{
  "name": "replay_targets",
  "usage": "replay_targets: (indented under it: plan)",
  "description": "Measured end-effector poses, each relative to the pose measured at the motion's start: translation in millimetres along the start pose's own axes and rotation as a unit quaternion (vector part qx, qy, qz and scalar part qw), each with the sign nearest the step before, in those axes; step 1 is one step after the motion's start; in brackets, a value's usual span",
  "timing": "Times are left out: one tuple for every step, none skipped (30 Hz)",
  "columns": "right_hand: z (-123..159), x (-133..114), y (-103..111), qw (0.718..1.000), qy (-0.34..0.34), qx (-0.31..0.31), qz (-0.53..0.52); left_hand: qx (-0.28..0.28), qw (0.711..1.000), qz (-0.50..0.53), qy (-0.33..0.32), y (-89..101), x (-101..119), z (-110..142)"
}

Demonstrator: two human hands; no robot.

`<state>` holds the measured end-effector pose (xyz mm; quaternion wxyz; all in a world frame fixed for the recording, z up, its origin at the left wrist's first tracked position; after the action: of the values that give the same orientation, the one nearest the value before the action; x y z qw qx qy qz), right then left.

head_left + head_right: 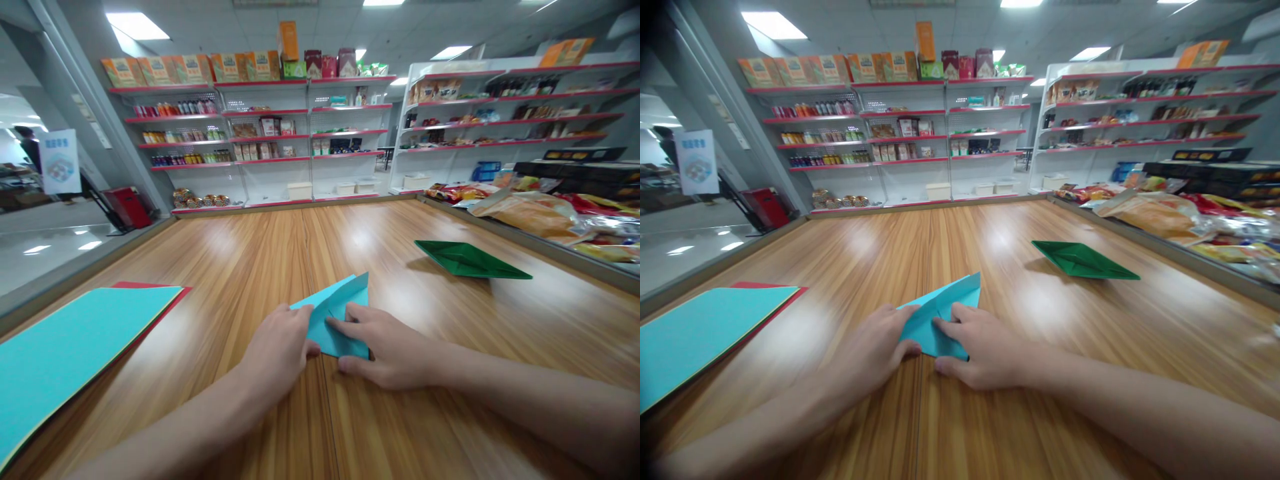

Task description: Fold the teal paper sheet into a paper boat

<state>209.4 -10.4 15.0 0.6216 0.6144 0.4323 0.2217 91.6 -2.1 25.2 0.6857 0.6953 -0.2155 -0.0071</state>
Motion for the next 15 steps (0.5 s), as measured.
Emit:
replay_targets:
  plan:
    - [0.9, -1.5, 1.4, 0.999, 0.025, -0.016, -0.036, 0.010, 1.000, 0.009, -0.002, 3.1, -7.4, -4.4]
    - [2.0, -3.2, 3.3, 0.996, 0.052, -0.027, -0.062, 0.019, 1.000, 0.020, -0.005, 5.5, -14.7, -8.8]
    - [3.1, -3.8, 5.2, 0.994, 0.072, -0.033, -0.079, 0.021, 0.999, 0.026, -0.019, 6.3, -19.7, -13.0]
    - [3.9, -3.6, 6.7, 0.992, 0.085, -0.035, -0.089, 0.022, 0.999, 0.027, -0.023, 6.4, -25.2, -17.0]
    - [4.3, -2.6, 7.4, 0.991, 0.091, -0.034, -0.095, 0.023, 0.999, 0.027, -0.025, 6.3, -30.0, -20.4]
    - [4.4, -1.3, 7.5, 0.990, 0.093, -0.030, -0.100, 0.023, 0.999, 0.028, -0.030, 5.9, -33.0, -23.1]
    - [4.2, -0.6, 7.0, 0.990, 0.095, -0.026, -0.104, 0.022, 0.999, 0.031, -0.034, 5.4, -35.0, -25.1]
    - [3.8, -0.7, 6.4, 0.989, 0.098, -0.021, -0.107, 0.019, 0.998, 0.037, -0.038, 4.7, -36.1, -26.3]
    - [3.3, -1.3, 5.8, 0.989, 0.101, -0.017, -0.110, 0.013, 0.998, 0.045, -0.042, 4.0, -36.4, -26.8]
    - [2.7, -2.0, 5.5, 0.989, 0.102, -0.013, -0.109, 0.007, 0.998, 0.053, -0.044, 3.3, -36.5, -26.7]
    - [2.0, -2.9, 5.5, 0.989, 0.101, -0.009, -0.107, 0.002, 0.997, 0.059, -0.044, 2.7, -36.5, -26.1]
    - [1.3, -3.6, 5.7, 0.990, 0.098, -0.007, -0.103, -0.001, 0.997, 0.060, -0.043, 2.4, -36.5, -25.1]
    - [0.6, -4.1, 5.9, 0.991, 0.092, -0.005, -0.098, 0.000, 0.998, 0.057, -0.041, 2.6, -36.5, -23.9]
    - [0.0, -4.3, 6.3, 0.992, 0.086, -0.003, -0.094, 0.004, 0.998, 0.049, -0.040, 3.1, -36.5, -22.7]
    - [-0.5, -4.2, 6.5, 0.993, 0.078, -0.001, -0.090, 0.009, 0.998, 0.040, -0.038, 3.9, -36.7, -21.6]
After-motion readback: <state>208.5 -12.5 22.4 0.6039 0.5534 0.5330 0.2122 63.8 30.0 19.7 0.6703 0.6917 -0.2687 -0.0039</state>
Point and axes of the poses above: each hand's wrist, its own z-axis away from the middle knuckle, its own y-axis out of the back of the hand, x = y × z, the point moved 8 cm from there along -z, towards the middle knuckle, and after that the axes turned 4 degrees about y, right-handed, at the moved point
